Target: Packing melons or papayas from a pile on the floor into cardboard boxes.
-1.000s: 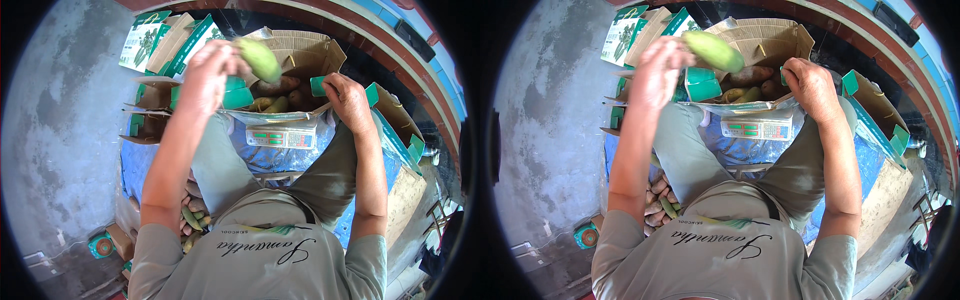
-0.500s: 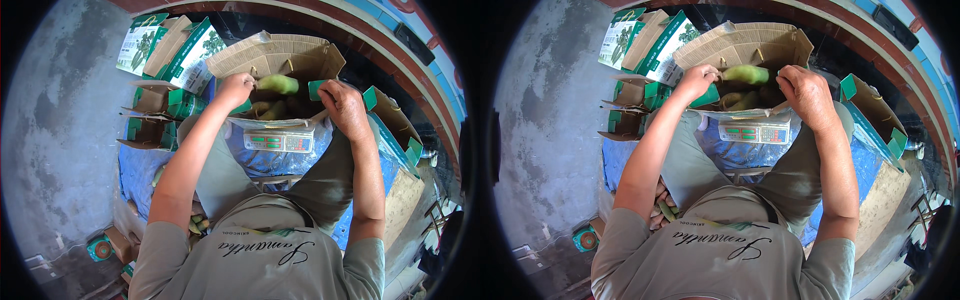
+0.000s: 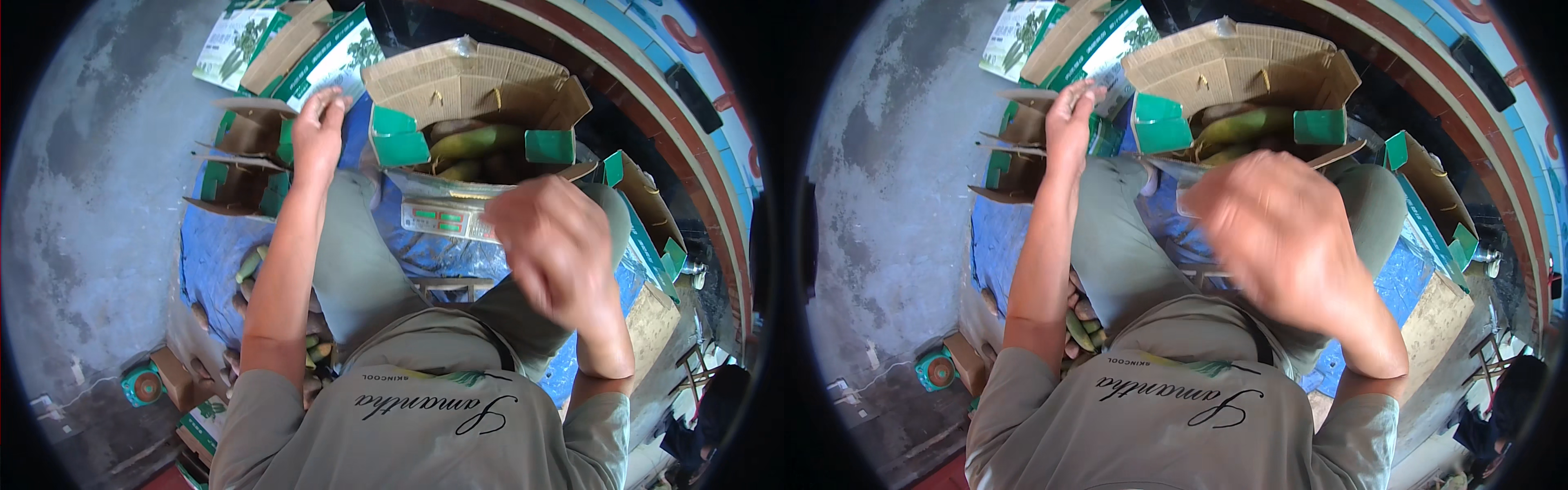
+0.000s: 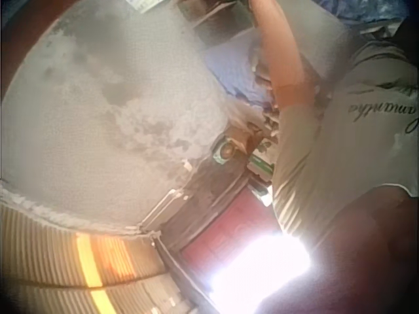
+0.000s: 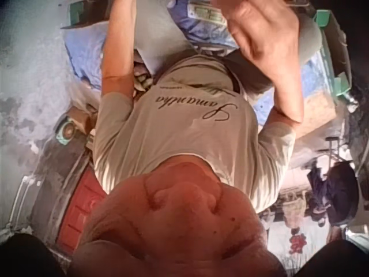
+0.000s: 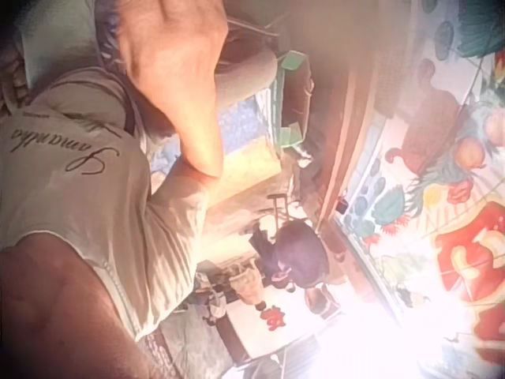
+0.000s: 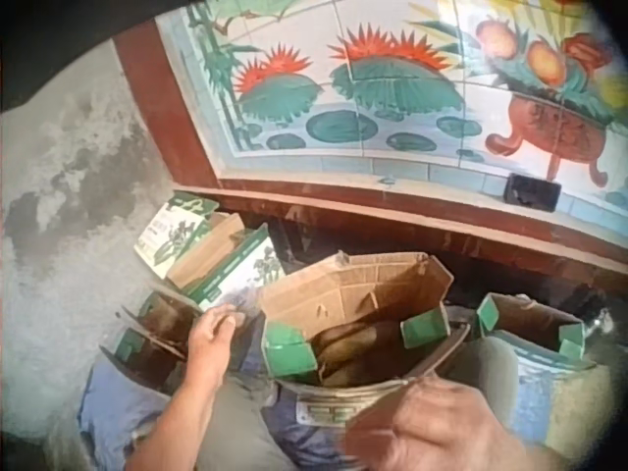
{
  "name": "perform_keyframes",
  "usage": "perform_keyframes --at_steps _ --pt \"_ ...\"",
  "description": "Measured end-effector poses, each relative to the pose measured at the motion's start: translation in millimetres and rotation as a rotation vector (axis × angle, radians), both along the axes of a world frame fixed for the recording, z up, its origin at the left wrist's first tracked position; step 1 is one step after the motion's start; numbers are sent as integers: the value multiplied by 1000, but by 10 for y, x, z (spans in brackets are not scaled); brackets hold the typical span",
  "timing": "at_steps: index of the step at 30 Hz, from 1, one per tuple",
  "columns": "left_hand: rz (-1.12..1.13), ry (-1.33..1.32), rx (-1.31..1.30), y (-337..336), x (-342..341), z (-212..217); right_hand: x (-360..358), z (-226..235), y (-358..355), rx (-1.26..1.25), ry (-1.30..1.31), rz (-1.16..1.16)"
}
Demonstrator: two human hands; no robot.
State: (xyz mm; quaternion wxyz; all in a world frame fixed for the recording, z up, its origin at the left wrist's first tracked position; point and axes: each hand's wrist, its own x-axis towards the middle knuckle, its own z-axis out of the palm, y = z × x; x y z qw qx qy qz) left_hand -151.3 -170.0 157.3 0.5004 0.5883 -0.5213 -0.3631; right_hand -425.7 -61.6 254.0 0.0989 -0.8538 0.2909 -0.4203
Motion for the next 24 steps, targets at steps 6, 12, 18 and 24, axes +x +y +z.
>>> perform_keyframes --at_steps 6,12,18,24 --pt "108 -48 10 46 225 55 261 577 348 -298 -54 352" --pt "55 32 -81 -62 76 -41 690 583 906 -46 -203 -256" --pt "67 36 -36 -48 204 -76 739 841 926 245 -61 -242" --pt "106 -3 9 7 207 33 777 1163 930 527 86 -207"
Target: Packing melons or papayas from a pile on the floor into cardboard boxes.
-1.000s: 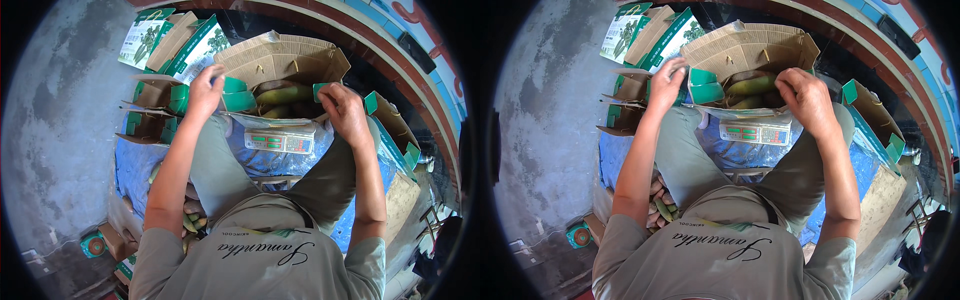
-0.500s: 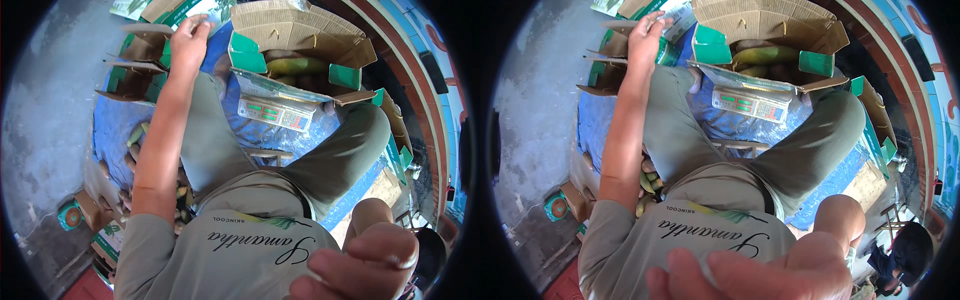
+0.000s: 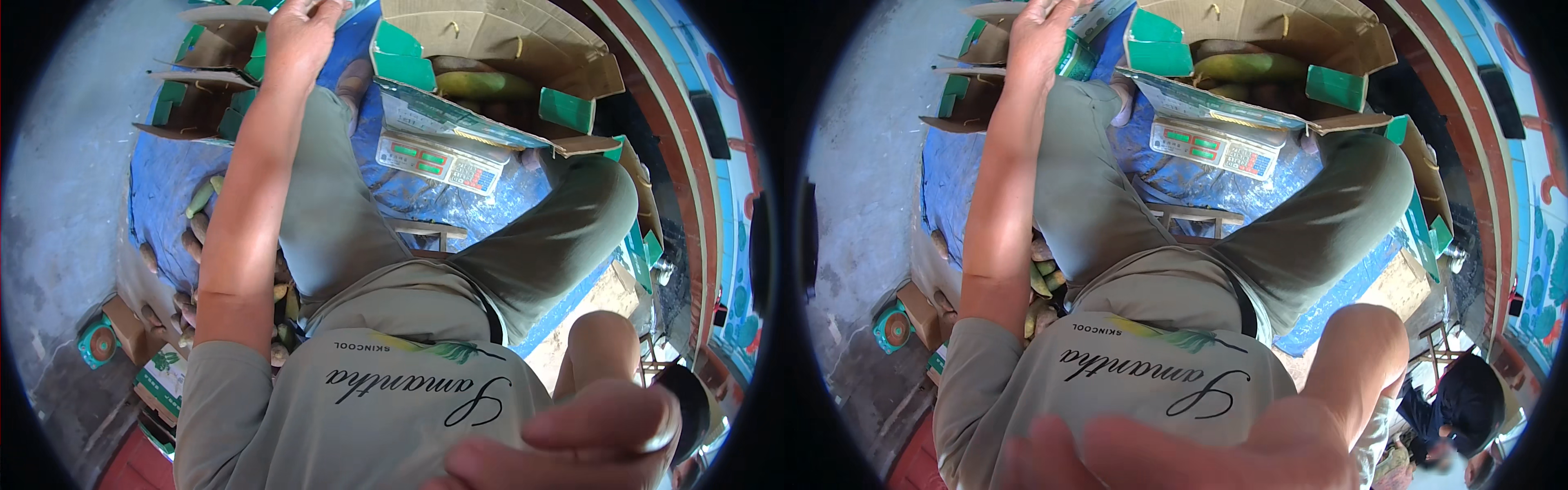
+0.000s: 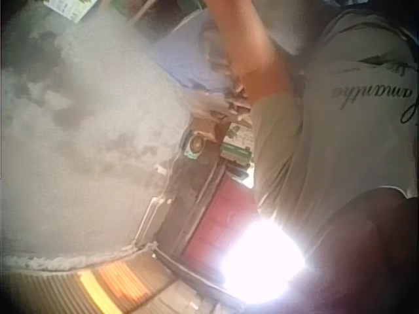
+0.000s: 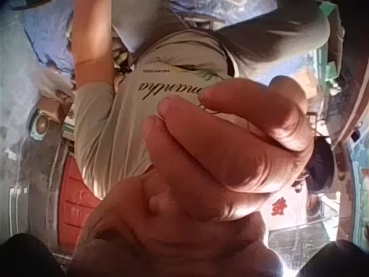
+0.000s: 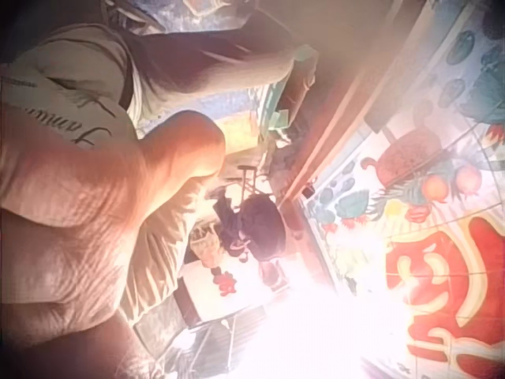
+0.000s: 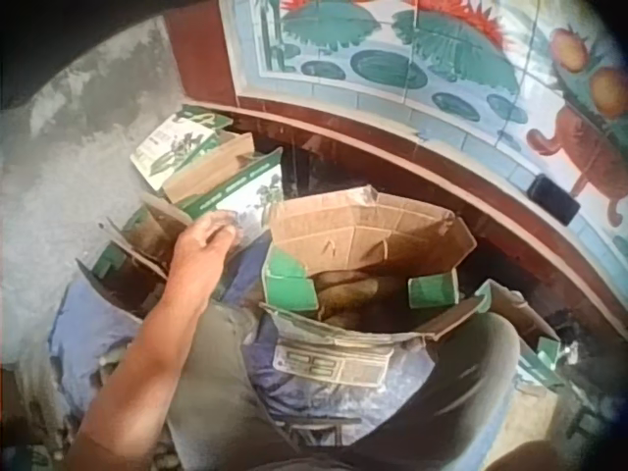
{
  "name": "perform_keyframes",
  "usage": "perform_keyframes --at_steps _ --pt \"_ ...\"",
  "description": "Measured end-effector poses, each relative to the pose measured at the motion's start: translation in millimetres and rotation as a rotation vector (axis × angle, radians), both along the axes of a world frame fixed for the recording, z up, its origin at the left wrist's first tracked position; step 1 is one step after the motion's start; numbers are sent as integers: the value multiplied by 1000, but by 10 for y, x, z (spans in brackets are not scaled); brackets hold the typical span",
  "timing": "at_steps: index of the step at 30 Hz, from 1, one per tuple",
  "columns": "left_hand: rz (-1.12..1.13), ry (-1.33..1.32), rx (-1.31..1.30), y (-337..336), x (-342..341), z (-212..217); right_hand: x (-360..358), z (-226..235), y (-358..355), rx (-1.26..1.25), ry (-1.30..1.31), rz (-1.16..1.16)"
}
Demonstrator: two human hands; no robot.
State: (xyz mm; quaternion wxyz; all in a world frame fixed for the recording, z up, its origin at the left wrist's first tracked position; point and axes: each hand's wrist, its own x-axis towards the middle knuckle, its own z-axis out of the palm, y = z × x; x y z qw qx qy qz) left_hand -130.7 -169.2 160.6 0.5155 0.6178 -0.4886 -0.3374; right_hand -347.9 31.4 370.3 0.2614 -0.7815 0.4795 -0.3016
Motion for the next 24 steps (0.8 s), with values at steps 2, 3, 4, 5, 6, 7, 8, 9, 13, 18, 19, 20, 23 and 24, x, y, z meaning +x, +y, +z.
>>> perform_keyframes --at_steps 2,3,4,5,6,7,8,9,13,18,19,20,23,24 --pt "-7 -117 3 -6 -62 4 42 21 -24 87 30 24" --pt "23 -242 -23 4 -86 13 61 -13 -30 86 27 36" --pt "26 -233 -26 12 -113 41 50 -77 -13 35 -76 63" --pt "33 -202 -8 27 -130 70 13 -168 1 -14 -182 96" --pt "38 -170 9 38 -143 83 -36 -261 10 -63 -288 128" --pt "14 -145 -9 24 -108 35 -90 -336 -4 -116 -403 162" --pt "35 -157 -15 26 -25 -13 -130 -386 -45 -166 -529 209" --pt "20 -87 -43 28 47 -60 -270 -398 -171 -79 -300 423" --pt "-8 -23 -40 18 20 -35 98 -902 -91 -481 -460 409" --pt "4 -24 -10 -34 -53 -49 317 -896 57 -880 -227 522" --pt "4 -14 -15 -32 -47 -33 387 -887 88 -881 -222 518" --pt "3 -3 -21 -33 -55 -24 457 -873 135 -864 -262 464" --pt "7 -2 18 9 -86 58 445 -868 152 -859 -290 423" --pt "8 0 17 -6 -79 14 417 -871 147 -870 -283 435"
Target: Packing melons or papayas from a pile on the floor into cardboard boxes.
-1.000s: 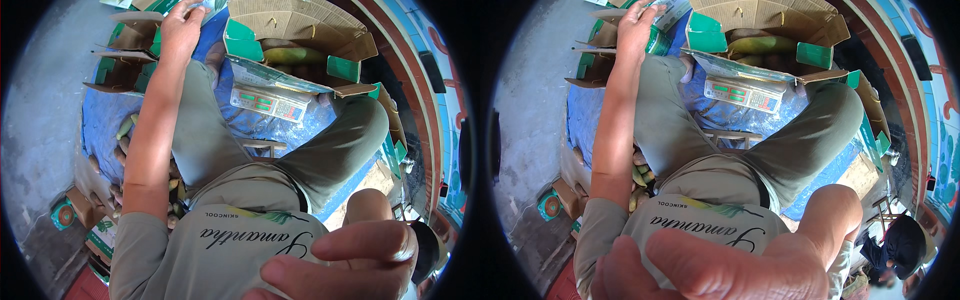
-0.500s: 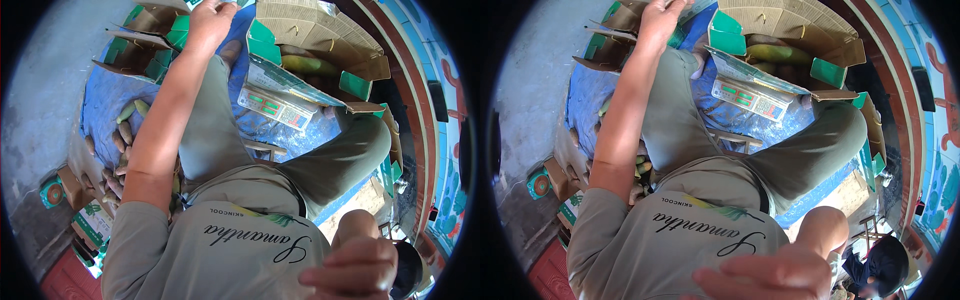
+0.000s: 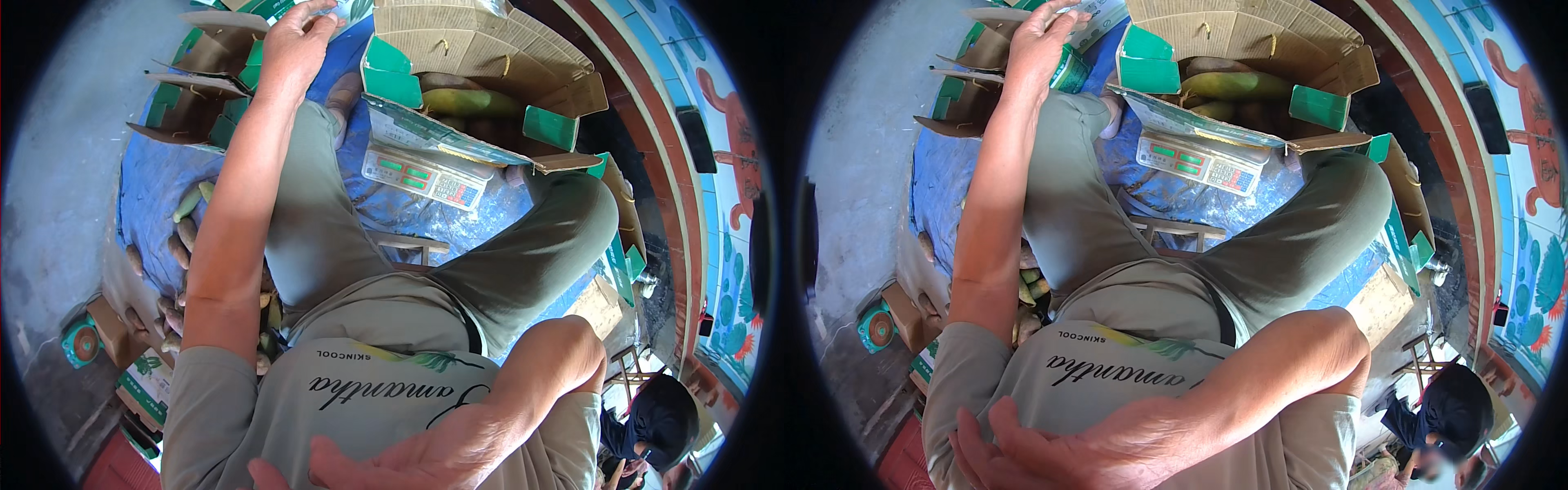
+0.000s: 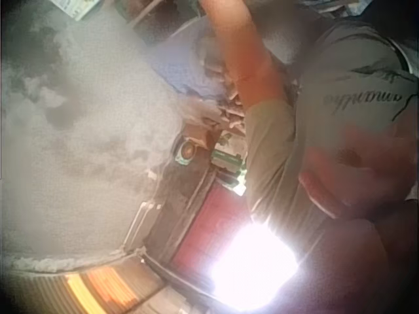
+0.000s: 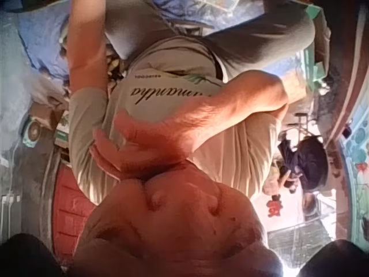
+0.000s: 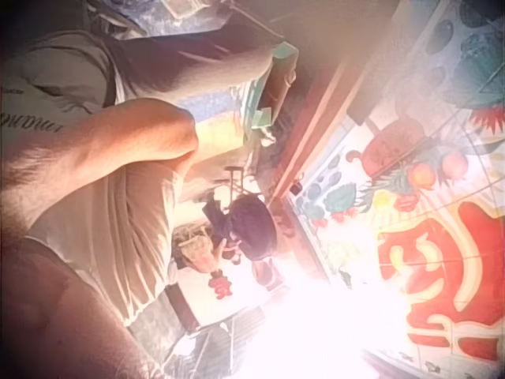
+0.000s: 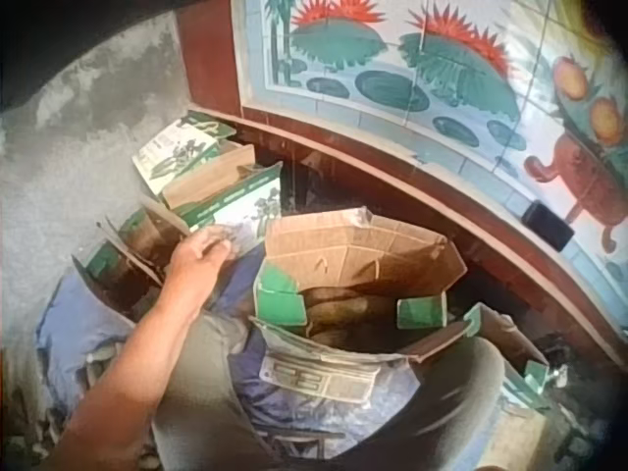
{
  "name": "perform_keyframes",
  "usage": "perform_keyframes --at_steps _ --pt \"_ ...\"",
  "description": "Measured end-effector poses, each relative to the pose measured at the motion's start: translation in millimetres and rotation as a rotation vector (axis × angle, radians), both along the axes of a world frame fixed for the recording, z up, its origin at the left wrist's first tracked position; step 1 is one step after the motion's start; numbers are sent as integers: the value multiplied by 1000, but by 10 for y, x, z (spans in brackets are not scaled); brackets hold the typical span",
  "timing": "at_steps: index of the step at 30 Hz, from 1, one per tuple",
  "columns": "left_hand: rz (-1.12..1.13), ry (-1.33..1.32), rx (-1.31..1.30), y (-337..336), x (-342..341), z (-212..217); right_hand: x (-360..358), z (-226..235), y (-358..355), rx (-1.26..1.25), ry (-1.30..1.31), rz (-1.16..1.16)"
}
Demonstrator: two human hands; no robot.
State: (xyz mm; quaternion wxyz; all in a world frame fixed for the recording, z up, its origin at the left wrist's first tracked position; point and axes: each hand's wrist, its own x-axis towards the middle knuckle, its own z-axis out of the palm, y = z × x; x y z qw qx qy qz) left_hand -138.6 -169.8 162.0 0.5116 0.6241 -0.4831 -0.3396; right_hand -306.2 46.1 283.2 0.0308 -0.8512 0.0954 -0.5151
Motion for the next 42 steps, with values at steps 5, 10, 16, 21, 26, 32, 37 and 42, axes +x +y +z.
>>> perform_keyframes --at_steps 5,10,16,21,26,32,37,42 --pt "-17 -23 47 -32 -14 -11 -123 -10 -29 -81 23 20" --pt "-70 -43 -75 -78 39 -204 -261 -28 -55 -162 26 59" --pt "-53 -99 -105 -91 84 -239 -384 -22 74 -112 105 39" --pt "-65 -44 -94 -136 36 -182 -386 -36 -120 -394 57 -9" --pt "-77 -41 17 -152 -115 -23 -642 156 -210 -431 84 168" --pt "-94 94 -36 -101 19 -143 -815 198 65 -138 83 -233" --pt "-76 190 -66 -108 -150 -93 -1276 104 15 -148 352 -489" --pt "-104 136 -8 -134 -225 -121 -1702 -195 -158 -13 316 -777"
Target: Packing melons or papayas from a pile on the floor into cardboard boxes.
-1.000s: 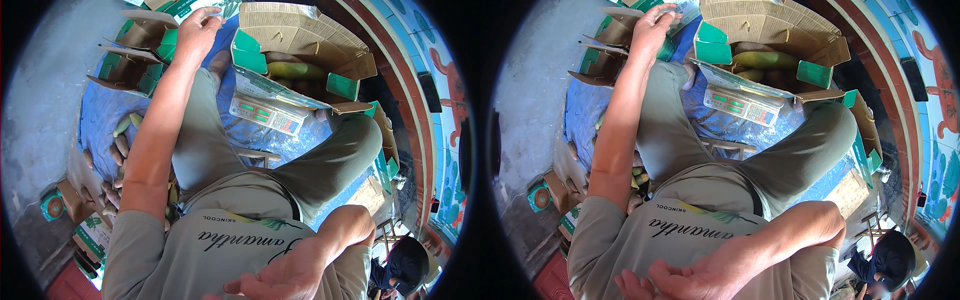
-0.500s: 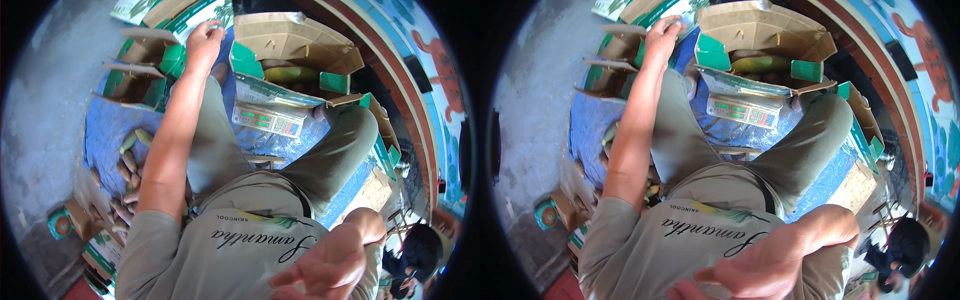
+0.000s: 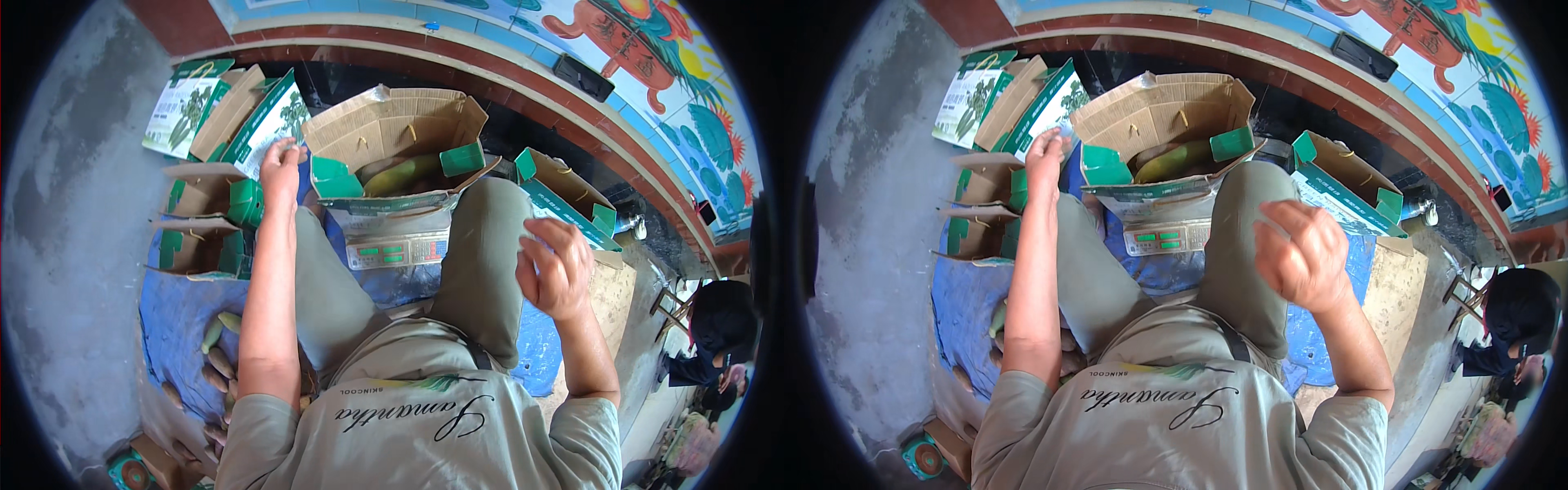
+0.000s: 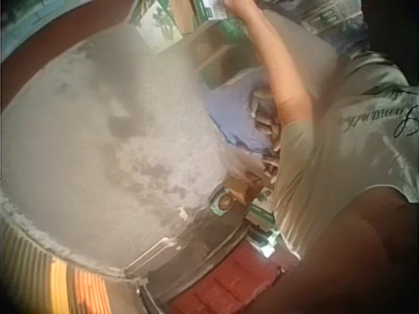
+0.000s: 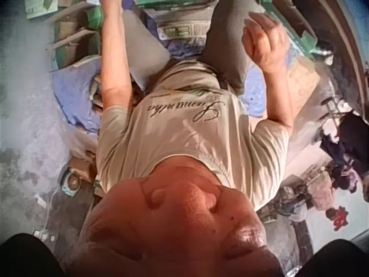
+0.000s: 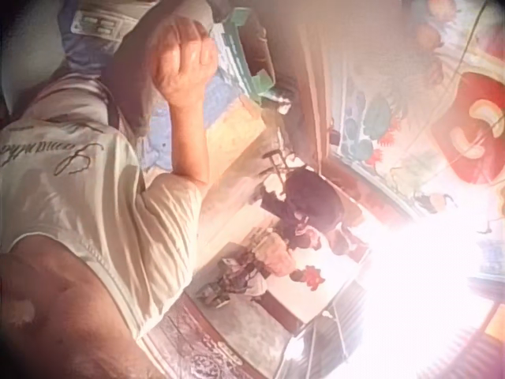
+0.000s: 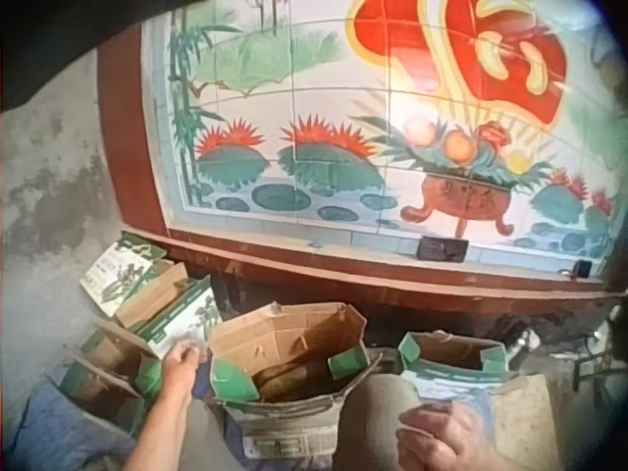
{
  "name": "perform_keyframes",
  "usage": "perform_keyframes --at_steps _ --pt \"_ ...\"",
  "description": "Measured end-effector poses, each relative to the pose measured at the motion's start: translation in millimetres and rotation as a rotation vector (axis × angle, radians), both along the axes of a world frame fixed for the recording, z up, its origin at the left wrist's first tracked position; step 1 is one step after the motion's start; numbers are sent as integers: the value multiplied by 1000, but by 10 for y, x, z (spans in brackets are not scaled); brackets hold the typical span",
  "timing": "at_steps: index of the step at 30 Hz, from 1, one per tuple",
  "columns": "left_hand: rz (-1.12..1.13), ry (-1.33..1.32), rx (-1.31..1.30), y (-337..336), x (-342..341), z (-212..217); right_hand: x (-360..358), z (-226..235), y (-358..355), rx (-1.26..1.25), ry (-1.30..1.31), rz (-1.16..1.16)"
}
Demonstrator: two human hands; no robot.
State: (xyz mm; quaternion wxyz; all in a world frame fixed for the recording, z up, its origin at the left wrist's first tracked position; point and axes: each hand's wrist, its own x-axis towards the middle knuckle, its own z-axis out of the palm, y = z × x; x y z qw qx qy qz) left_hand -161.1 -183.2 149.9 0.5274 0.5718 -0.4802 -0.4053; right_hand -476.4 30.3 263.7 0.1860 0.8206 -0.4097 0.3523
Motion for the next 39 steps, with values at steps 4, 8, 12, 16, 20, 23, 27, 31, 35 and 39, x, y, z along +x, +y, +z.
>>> perform_keyframes --at_steps 4,8,12,16,20,23,27,31,35,39 --pt "-169 -98 -19 -43 -72 -111 -238 -261 -134 117 -125 -192" --pt "-426 -364 -106 11 -180 -110 -318 -431 -399 180 -272 -197" --pt "-639 -648 -114 158 -272 1 -254 -533 -813 206 -391 -165" --pt "-730 -826 -218 185 -145 -34 -82 -669 -1363 231 -392 -123" --pt "-788 -893 -205 190 -80 -12 26 -800 -1949 217 -235 -196" --pt "-699 -984 -283 179 36 -129 139 -964 -2440 131 -126 -196" --pt "-661 -1020 -258 179 10 -51 157 -1215 -2948 237 131 -402" --pt "-645 -994 -243 174 -31 -53 212 -1364 -3074 493 193 -497" --pt "-651 -987 -206 153 -62 -12 181 -1387 -2964 482 127 -432" --pt "-638 -980 -176 160 -103 19 148 -1362 -2713 412 239 -367"
